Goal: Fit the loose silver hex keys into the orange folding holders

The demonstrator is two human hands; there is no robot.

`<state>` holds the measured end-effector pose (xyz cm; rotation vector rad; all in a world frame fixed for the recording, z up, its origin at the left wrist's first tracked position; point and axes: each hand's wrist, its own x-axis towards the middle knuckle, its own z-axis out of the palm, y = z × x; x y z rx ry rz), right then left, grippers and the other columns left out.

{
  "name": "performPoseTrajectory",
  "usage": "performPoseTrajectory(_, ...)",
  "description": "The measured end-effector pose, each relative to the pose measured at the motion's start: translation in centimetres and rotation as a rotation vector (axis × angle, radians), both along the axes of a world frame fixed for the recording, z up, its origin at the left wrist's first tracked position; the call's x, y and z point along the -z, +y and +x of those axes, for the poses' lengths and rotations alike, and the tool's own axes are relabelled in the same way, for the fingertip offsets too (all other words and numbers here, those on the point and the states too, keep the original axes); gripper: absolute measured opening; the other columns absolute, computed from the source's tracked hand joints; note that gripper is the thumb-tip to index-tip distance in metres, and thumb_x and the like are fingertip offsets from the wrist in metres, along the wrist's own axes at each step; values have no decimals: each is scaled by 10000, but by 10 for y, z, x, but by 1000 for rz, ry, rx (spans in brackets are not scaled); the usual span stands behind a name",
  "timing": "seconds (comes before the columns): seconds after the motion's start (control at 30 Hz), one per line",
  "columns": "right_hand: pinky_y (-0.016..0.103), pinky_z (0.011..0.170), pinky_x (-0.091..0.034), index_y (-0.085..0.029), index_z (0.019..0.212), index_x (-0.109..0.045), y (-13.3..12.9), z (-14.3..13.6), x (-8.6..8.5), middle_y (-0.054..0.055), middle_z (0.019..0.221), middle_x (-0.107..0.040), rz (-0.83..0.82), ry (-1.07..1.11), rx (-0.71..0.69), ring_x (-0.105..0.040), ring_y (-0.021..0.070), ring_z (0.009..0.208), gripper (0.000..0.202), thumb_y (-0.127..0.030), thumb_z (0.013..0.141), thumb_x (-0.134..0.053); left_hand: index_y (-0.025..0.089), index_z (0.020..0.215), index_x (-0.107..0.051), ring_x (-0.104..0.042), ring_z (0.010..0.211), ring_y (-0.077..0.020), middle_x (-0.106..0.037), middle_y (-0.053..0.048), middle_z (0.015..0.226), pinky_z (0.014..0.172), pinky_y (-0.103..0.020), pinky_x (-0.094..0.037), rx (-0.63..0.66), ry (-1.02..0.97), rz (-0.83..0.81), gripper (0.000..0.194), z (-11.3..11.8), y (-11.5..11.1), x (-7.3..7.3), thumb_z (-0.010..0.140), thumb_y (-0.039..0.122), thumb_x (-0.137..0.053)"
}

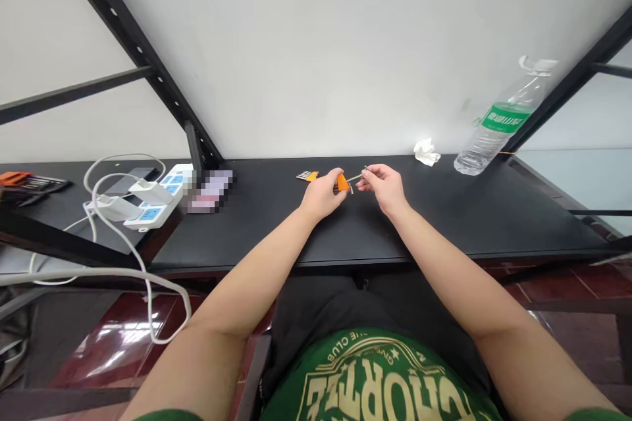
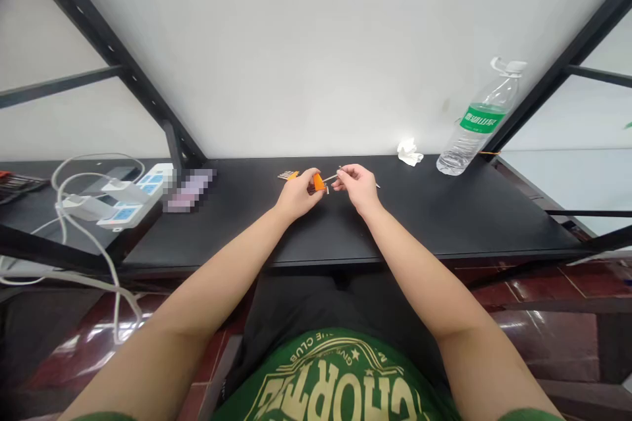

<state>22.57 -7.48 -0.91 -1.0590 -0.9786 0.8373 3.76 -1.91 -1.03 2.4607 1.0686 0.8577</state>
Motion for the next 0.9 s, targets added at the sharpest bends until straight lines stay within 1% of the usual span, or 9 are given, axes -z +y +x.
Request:
performPoseTrajectory(0.1,307,646,-647,-190,873,-655,0,0,1,2,707,-707,1,23,15,-723,165,644,438,-528,729,-894,238,1355,-570,-739,917,-222,-760,-17,954,844,-334,-549,-2,3,5,487,-1,1,1,881,309,-663)
performPoseTrajectory(0.27,318,686,-655,-198,885,-638,-1,0,2,8,735,-710,-11,22,4,-737,169,677,446,-549,751,-878,255,1354,-573,-743,949,-223,-769,-21,1018,875,-345,-557,11,10,-2,485,0,0,2,887,331,-677)
performPoseTrajectory(0.33,312,672,-645,-201,873,-633,-1,0,3,13,738,-710,-14,7,10,-735,171,681,441,-557,758,-866,255,1359,-571,-743,955,-225,-770,-22,1017,876,-347,-558,19,14,4,490,0,0,2,887,329,-679)
performPoseTrajectory(0.4,284,605,-608,-203,833,-630,-1,2,4,14,713,-704,-21,-43,18,-714,165,653,421,-562,776,-842,248,1355,-578,-744,946,-228,-770,-25,1007,867,-348,-558,11,19,11,489,0,0,2,883,318,-682)
performPoseTrajectory(0.5,242,494,-499,-205,769,-629,-1,5,7,4,637,-670,-47,-173,40,-614,128,535,391,-560,830,-782,240,1346,-593,-744,913,-227,-768,-26,978,849,-346,-560,-10,19,14,482,0,2,3,879,307,-689)
performPoseTrajectory(0.57,239,468,-451,-205,756,-639,-1,6,9,-6,597,-644,-72,-247,53,-552,114,486,372,-545,855,-753,237,1342,-601,-741,906,-225,-767,-27,975,844,-343,-561,-4,14,23,476,0,2,4,880,307,-693)
performPoseTrajectory(0.63,246,469,-446,-205,756,-656,-2,6,10,-7,590,-636,-97,-310,24,-552,123,492,344,-522,855,-747,232,1333,-611,-736,930,-229,-766,-38,1010,851,-345,-562,20,18,50,469,1,2,5,880,315,-699)
performPoseTrajectory(0.77,280,514,-509,-202,843,-734,-5,0,10,19,680,-681,-69,-446,-120,-621,161,574,290,-487,882,-699,217,1339,-624,-723,1003,-250,-759,-68,1061,902,-369,-558,57,49,134,473,3,1,6,881,311,-698)
performPoseTrajectory(0.9,298,529,-549,-203,1012,-767,-5,-1,12,53,851,-732,-35,-523,-136,-654,162,596,291,-437,943,-609,217,1340,-628,-718,992,-249,-756,-64,1044,900,-369,-556,48,38,127,477,2,1,6,877,308,-698)
